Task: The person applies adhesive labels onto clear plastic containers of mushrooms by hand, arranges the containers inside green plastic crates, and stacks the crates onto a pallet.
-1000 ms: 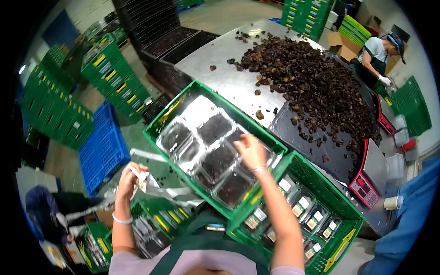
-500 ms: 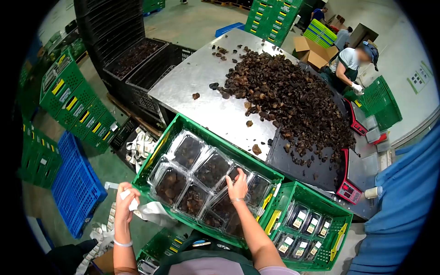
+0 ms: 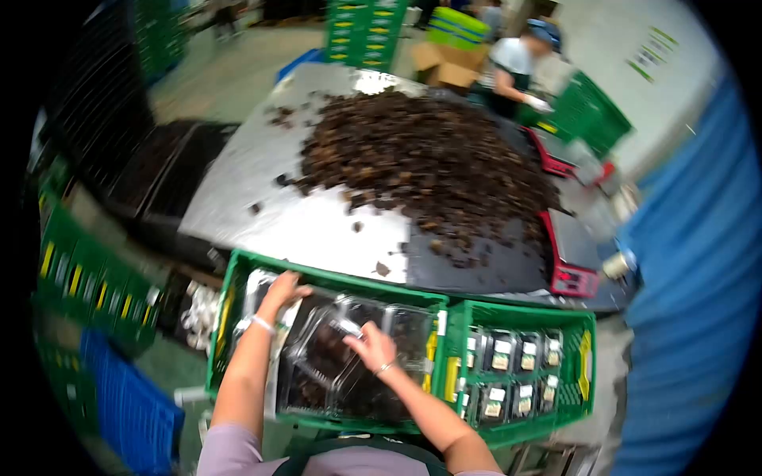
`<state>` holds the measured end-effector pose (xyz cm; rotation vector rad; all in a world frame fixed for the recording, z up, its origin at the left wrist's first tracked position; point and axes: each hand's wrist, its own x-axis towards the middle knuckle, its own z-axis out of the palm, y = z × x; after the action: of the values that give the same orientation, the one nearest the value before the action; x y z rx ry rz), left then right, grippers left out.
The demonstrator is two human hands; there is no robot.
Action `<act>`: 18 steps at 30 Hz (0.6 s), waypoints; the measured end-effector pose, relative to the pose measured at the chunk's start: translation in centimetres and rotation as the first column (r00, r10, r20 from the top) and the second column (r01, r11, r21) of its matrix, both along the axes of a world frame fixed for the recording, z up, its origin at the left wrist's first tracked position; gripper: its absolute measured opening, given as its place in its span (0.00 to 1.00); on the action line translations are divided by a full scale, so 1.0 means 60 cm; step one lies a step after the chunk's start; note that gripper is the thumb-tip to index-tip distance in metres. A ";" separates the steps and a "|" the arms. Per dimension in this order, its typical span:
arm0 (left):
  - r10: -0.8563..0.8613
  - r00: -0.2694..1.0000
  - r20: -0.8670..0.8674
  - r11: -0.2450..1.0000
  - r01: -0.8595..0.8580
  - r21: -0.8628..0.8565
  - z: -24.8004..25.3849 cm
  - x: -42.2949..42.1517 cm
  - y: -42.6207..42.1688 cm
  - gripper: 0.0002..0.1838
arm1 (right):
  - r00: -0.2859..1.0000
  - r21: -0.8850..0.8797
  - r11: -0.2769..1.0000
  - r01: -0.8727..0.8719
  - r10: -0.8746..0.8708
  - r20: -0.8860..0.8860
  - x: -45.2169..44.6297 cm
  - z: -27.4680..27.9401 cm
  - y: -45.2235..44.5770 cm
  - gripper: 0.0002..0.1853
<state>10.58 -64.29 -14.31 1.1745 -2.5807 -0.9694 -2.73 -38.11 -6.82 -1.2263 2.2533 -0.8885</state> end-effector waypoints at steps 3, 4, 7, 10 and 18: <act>-0.041 0.986 0.160 0.998 0.047 -0.035 -0.064 -0.018 -0.001 0.35 | 0.996 -0.133 0.988 0.074 -0.066 0.061 0.010 0.036 0.061 0.24; -0.049 0.997 0.062 0.998 0.051 -0.034 -0.132 -0.013 -0.026 0.33 | 0.992 -0.150 0.984 0.098 -0.086 0.088 0.010 0.055 0.078 0.23; 0.053 0.984 0.168 0.997 -0.044 -0.059 -0.032 -0.006 -0.007 0.32 | 0.972 -0.271 0.949 0.164 -0.108 0.210 0.012 0.126 0.107 0.20; 0.118 0.991 0.068 0.989 -0.111 -0.101 0.016 0.022 0.005 0.28 | 0.961 -0.371 0.906 0.204 -0.112 0.255 -0.010 0.209 0.143 0.20; 0.200 0.921 -0.334 0.901 -0.307 -0.307 0.187 0.125 0.149 0.19 | 0.936 -0.454 0.875 0.168 -0.286 -0.204 -0.211 0.370 0.400 0.22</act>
<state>18.11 -55.33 -3.08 1.1318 -2.1739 -0.5417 -15.37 -14.13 15.37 -1.3439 2.5417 -1.4562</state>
